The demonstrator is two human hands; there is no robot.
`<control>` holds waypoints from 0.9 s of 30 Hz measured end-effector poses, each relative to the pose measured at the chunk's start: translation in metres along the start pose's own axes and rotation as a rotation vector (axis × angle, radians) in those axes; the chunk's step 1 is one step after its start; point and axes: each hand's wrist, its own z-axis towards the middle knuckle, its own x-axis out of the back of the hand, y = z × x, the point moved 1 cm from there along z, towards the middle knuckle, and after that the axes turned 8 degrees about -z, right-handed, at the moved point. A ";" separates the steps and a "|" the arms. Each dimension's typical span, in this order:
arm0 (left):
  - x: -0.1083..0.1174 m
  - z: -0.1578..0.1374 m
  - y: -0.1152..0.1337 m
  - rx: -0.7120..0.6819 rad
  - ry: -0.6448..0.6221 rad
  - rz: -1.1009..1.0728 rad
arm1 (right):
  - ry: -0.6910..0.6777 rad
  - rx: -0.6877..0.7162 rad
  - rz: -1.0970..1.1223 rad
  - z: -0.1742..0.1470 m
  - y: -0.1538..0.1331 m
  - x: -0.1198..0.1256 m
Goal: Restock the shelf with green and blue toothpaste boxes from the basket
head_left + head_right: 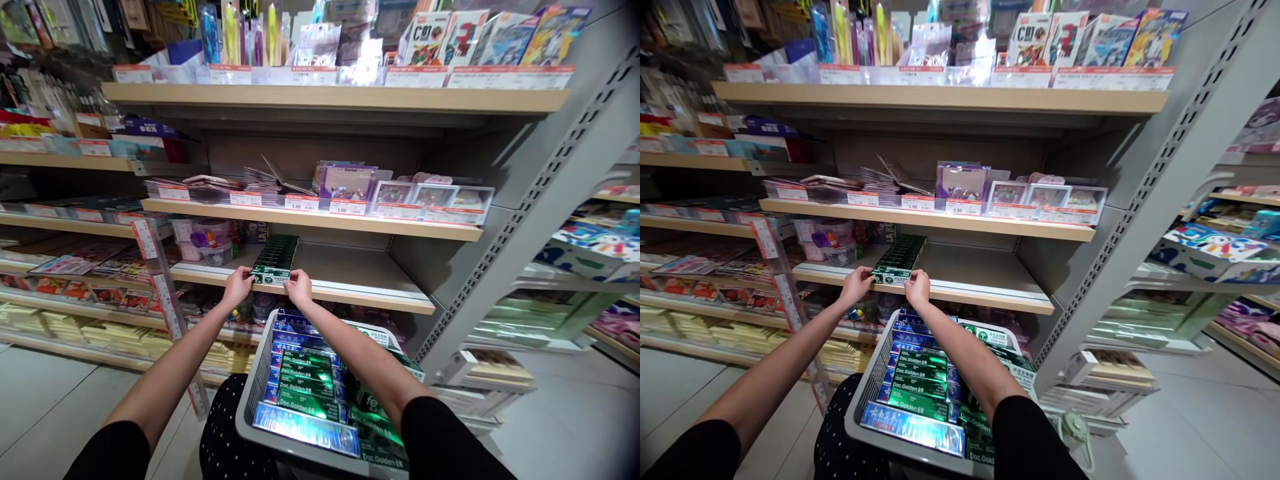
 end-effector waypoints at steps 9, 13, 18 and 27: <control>-0.009 0.016 -0.007 0.014 0.017 -0.047 | 0.047 -0.019 0.011 0.011 0.002 -0.007; -0.009 0.020 -0.008 0.005 0.010 -0.044 | 0.030 -0.020 -0.004 0.014 0.001 -0.006; -0.010 0.021 -0.012 -0.024 0.014 -0.048 | 0.005 -0.027 -0.013 0.015 -0.002 -0.001; -0.008 0.023 -0.020 -0.030 -0.024 -0.081 | -0.007 -0.020 -0.025 0.013 -0.004 0.002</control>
